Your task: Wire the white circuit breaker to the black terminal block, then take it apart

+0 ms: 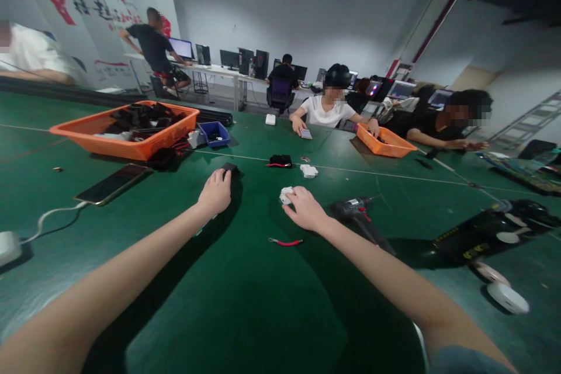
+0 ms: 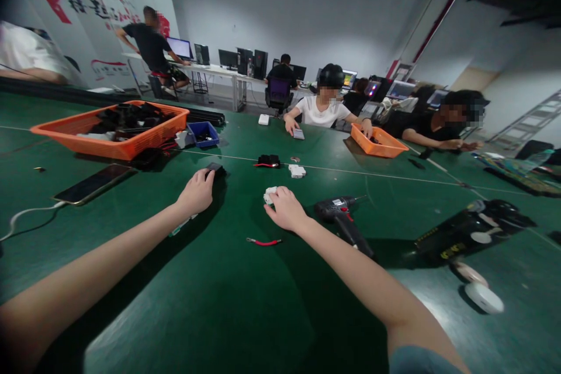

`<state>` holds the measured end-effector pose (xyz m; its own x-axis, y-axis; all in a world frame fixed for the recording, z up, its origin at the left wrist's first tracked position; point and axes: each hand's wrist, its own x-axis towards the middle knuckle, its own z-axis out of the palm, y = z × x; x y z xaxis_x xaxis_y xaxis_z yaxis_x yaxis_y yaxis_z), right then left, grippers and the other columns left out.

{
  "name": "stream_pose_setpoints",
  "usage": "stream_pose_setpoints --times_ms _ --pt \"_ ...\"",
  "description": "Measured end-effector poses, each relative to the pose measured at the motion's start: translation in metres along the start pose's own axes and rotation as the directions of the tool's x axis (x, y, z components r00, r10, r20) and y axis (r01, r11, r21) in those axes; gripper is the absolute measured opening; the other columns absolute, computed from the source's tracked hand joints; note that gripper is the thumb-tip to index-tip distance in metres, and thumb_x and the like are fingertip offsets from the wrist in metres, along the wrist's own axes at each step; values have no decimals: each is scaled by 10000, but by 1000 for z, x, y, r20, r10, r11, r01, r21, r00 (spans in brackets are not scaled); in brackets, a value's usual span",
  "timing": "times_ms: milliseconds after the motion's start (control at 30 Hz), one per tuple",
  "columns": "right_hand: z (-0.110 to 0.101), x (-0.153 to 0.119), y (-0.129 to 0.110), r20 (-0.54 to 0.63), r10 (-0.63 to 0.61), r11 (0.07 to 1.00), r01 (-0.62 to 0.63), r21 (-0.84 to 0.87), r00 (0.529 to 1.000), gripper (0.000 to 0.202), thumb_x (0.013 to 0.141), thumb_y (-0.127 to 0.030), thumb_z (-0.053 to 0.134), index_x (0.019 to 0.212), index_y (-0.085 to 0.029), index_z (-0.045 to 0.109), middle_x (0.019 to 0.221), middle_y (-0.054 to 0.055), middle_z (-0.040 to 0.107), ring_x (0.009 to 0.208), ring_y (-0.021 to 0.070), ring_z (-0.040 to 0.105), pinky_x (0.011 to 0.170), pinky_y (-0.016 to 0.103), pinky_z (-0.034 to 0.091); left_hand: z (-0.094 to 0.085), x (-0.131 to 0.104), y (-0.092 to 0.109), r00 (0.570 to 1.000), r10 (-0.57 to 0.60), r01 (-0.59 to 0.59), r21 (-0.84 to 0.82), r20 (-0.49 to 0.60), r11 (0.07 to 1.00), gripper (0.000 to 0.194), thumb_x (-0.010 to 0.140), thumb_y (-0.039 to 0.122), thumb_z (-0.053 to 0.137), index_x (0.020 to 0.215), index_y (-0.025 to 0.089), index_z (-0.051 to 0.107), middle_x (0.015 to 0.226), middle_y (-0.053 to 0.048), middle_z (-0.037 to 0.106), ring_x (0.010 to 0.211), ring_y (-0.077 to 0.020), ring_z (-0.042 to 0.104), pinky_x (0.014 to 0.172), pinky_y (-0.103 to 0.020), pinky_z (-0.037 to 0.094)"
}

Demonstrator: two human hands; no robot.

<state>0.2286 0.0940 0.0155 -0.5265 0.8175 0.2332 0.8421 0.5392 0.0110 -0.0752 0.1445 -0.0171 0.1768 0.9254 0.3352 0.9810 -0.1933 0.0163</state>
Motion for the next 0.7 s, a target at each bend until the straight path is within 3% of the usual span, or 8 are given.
stream_pose_setpoints --times_ms 133,267,433,567,700 --pt "-11 -19 -15 30 -37 998 36 42 999 365 987 -399 484 1206 -124 582 1130 133 560 1043 229 549 910 355 473 -3 -3 4 998 -36 36 1 -47 999 565 832 117 405 1395 79 434 1443 -232 434 1365 -344 391 1069 -490 380" --pt "-23 -33 -31 75 -86 995 82 56 993 402 982 -445 483 1205 -122 572 1152 145 567 1046 249 550 895 381 491 -3 -4 5 995 -29 31 22 -94 999 463 872 114 349 1312 70 485 1453 -224 434 1373 -329 380 1064 -475 362" --pt "-36 -43 -46 113 -132 991 131 19 985 440 976 -491 479 1201 -126 582 1182 163 594 1044 262 561 866 385 495 -2 -2 5 997 -16 17 7 -79 1000 404 873 111 350 1240 60 509 1416 -220 477 1335 -298 436 1065 -415 351" --pt "-38 -27 -45 162 -115 993 113 20 980 380 1011 -461 409 996 -186 671 997 94 664 880 207 613 699 304 468 -5 -2 9 996 -59 60 8 -70 998 411 862 211 420 1234 55 496 1354 -225 516 1234 -334 502 994 -435 388" --pt "-28 19 -27 137 20 999 -16 -29 990 409 1017 -464 389 918 -220 703 985 54 684 833 177 640 682 284 447 -9 -3 11 995 -83 84 16 -55 996 454 852 304 469 1229 51 490 1294 -233 539 1179 -360 514 951 -454 400"
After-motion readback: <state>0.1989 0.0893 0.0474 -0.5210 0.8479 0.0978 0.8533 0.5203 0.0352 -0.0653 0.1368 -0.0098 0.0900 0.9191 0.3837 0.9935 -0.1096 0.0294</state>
